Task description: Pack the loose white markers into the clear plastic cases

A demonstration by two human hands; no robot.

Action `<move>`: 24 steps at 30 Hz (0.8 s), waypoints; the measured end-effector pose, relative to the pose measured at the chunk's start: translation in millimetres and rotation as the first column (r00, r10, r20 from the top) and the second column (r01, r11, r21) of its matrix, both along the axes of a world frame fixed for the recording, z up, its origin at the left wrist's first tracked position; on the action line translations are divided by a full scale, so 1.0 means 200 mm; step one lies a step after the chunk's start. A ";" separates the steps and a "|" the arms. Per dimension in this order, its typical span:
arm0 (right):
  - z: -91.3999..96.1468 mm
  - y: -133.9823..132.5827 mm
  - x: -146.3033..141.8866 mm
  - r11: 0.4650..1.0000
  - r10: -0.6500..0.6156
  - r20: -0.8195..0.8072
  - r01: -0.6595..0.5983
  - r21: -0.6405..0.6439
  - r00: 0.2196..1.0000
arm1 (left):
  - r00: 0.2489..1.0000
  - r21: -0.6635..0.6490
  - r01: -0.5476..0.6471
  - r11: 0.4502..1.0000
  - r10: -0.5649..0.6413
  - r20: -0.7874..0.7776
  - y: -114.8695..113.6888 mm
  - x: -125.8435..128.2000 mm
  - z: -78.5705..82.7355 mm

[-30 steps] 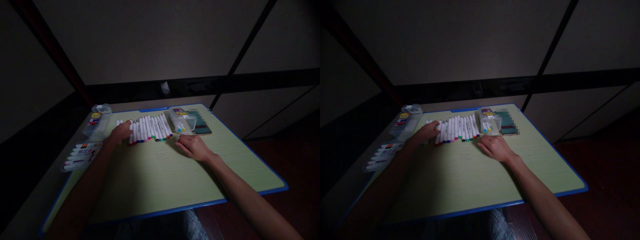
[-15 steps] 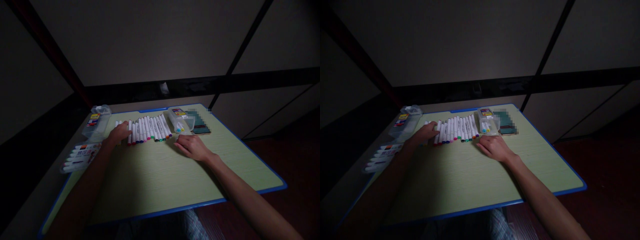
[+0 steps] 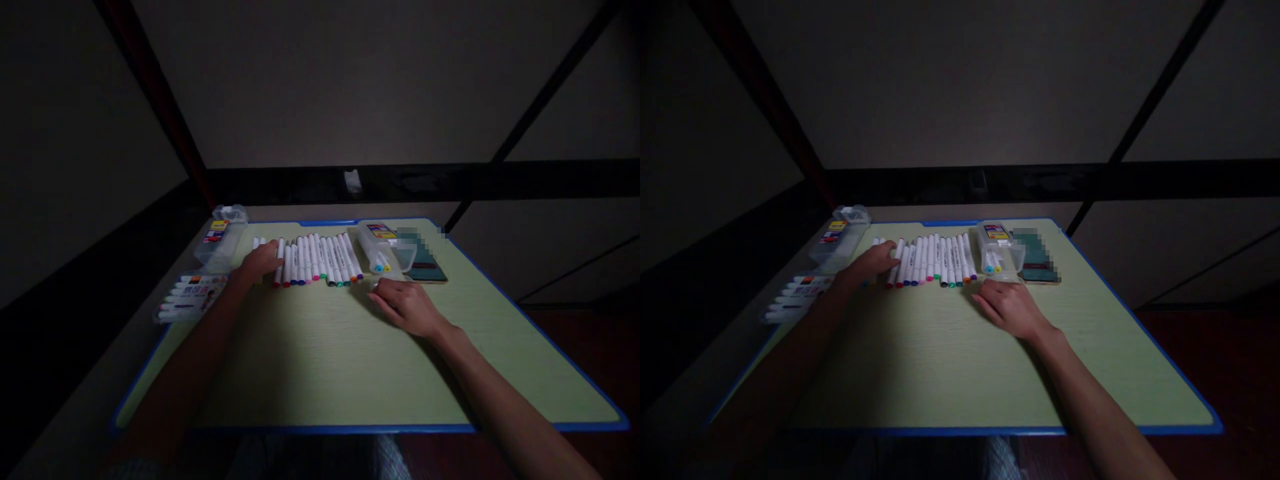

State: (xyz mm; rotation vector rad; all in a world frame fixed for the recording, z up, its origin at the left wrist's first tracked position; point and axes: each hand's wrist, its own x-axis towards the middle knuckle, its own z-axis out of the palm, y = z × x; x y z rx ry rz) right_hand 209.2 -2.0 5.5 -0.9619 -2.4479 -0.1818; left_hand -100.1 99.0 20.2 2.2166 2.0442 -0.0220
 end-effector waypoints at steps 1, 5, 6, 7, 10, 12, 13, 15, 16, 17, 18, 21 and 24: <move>0.00 0.00 0.00 1.000 0.005 0.002 -0.005 0.012 1.000 | 1.000 0.004 -0.003 1.000 0.003 0.009 0.00 0.00 0.00; -0.01 0.00 0.01 0.999 0.018 0.011 -0.018 0.048 1.000 | 0.999 0.021 -0.012 1.000 0.011 0.049 -0.01 0.00 -0.02; -0.01 0.00 0.01 0.998 0.025 0.014 -0.026 0.048 1.000 | 0.998 0.023 -0.013 1.000 0.011 0.058 -0.02 0.00 -0.02; -0.01 0.00 0.01 0.998 0.032 0.014 -0.033 0.045 0.999 | 0.998 0.025 -0.011 1.000 0.009 0.066 -0.02 0.01 -0.02; -0.02 0.00 0.01 0.999 0.030 0.021 -0.031 0.037 0.999 | 0.997 0.031 -0.008 0.999 0.006 0.079 -0.04 0.01 -0.01; -0.02 0.00 0.01 0.999 0.021 0.032 -0.023 0.042 0.999 | 0.997 0.033 -0.008 0.999 0.005 0.082 -0.05 0.02 0.00; -0.02 0.00 0.01 0.999 0.017 0.037 -0.019 0.044 0.999 | 0.997 0.033 -0.009 0.999 0.006 0.083 -0.05 0.02 0.00; -0.02 0.00 0.01 0.999 0.008 0.044 -0.010 0.045 0.999 | 0.996 0.032 -0.011 0.999 0.008 0.088 -0.06 0.02 0.01; -0.02 0.00 0.02 0.999 0.006 0.045 -0.008 0.044 0.999 | 0.996 0.030 -0.013 0.999 0.010 0.091 -0.06 0.03 0.01; -0.02 0.00 0.02 0.999 0.003 0.046 -0.005 0.042 0.999 | 0.995 0.028 -0.015 1.000 0.012 0.095 -0.06 0.03 0.01; -0.02 0.00 0.02 0.999 0.000 0.045 -0.002 0.042 0.999 | 0.995 0.026 -0.017 1.000 0.014 0.098 -0.06 0.03 0.01; -0.02 0.00 0.02 0.999 -0.002 0.038 0.001 0.041 0.999 | 0.994 0.016 -0.031 0.999 0.029 0.102 -0.06 0.04 0.01; -0.03 0.00 0.02 1.000 -0.006 0.034 0.006 0.016 0.999 | 0.993 0.010 -0.044 0.999 0.043 0.109 -0.06 0.04 0.02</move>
